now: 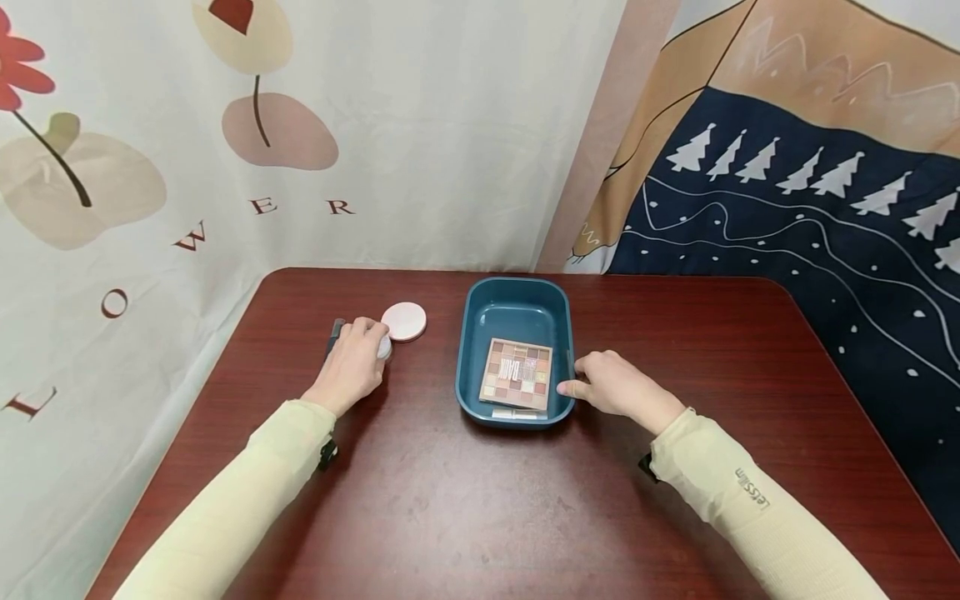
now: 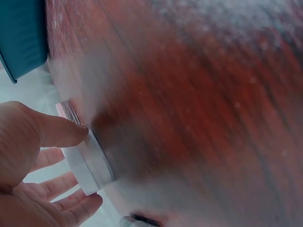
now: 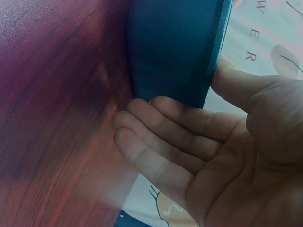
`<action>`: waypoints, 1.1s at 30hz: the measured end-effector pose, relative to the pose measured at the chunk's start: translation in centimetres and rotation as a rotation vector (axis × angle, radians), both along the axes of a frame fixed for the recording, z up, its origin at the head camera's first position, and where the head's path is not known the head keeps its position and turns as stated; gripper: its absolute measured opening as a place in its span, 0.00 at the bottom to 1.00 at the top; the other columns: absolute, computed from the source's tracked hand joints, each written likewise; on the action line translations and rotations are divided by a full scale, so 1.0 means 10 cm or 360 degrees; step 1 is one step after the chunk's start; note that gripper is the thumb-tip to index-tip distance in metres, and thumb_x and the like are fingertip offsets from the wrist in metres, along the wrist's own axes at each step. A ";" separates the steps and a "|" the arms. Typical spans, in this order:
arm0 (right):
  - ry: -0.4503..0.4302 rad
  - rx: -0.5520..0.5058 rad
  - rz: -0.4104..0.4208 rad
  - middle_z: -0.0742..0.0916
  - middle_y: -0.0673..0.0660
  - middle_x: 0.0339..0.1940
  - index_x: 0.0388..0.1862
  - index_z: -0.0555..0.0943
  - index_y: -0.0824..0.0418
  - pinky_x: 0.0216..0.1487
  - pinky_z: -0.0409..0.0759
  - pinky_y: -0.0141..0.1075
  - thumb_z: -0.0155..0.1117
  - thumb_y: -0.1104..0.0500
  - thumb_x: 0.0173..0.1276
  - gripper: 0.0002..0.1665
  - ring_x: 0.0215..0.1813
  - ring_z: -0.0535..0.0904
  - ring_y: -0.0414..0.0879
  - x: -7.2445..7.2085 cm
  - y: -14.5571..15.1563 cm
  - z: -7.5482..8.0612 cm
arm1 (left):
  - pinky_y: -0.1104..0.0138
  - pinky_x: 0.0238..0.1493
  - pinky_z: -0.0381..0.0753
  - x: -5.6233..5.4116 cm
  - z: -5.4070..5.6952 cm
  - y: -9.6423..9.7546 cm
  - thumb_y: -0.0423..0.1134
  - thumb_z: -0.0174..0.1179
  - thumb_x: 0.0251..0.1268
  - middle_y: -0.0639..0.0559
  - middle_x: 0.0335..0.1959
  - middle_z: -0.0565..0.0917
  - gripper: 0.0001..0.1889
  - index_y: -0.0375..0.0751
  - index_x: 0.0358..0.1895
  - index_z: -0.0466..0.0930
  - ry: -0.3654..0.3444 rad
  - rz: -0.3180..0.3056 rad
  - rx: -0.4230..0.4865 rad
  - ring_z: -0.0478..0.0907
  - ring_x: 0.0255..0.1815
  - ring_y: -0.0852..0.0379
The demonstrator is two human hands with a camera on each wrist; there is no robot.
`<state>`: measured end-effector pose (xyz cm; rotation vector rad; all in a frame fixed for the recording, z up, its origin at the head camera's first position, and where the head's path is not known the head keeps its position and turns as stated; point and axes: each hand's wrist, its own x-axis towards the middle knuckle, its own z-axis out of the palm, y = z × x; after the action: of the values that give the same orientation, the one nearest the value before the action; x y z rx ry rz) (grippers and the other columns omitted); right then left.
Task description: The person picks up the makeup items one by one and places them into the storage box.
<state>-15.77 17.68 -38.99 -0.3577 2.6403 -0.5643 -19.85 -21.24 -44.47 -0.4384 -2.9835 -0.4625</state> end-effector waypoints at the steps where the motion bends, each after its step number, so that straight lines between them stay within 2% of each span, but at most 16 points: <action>1: -0.0001 0.0000 -0.0001 0.85 0.54 0.28 0.55 0.85 0.70 0.36 0.78 0.38 0.68 0.52 0.74 0.23 0.33 0.77 0.47 0.00 0.00 0.00 | 0.41 0.52 0.79 0.00 0.00 0.00 0.24 0.62 0.61 0.29 0.58 0.75 0.22 0.29 0.61 0.76 -0.0003 -0.0001 -0.0002 0.72 0.56 0.30; 10: -0.0008 -0.0003 -0.0011 0.85 0.54 0.28 0.55 0.85 0.71 0.36 0.78 0.37 0.68 0.52 0.74 0.24 0.33 0.77 0.47 0.00 0.00 0.00 | 0.43 0.51 0.79 0.01 0.04 0.01 0.24 0.61 0.59 0.30 0.57 0.75 0.24 0.29 0.61 0.76 -0.0022 -0.0016 0.0023 0.71 0.55 0.31; 19: -0.0015 0.0004 -0.0034 0.83 0.54 0.26 0.55 0.85 0.72 0.36 0.77 0.37 0.68 0.52 0.74 0.24 0.32 0.76 0.47 0.01 0.00 0.00 | 0.43 0.52 0.79 0.06 0.05 0.03 0.27 0.64 0.60 0.29 0.54 0.76 0.22 0.27 0.59 0.77 0.0134 -0.0055 0.0095 0.73 0.53 0.30; 33: -0.0012 0.0001 -0.0034 0.84 0.53 0.26 0.55 0.85 0.71 0.36 0.78 0.37 0.68 0.52 0.74 0.23 0.32 0.77 0.47 0.01 -0.02 0.00 | 0.46 0.54 0.77 0.09 0.19 0.21 0.31 0.65 0.65 0.32 0.56 0.77 0.21 0.28 0.60 0.79 0.0226 -0.0129 0.0197 0.72 0.54 0.33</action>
<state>-15.70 17.51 -39.02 -0.3268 2.6399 -0.5704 -18.93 -19.11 -42.52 -0.5565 -2.7908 -0.5937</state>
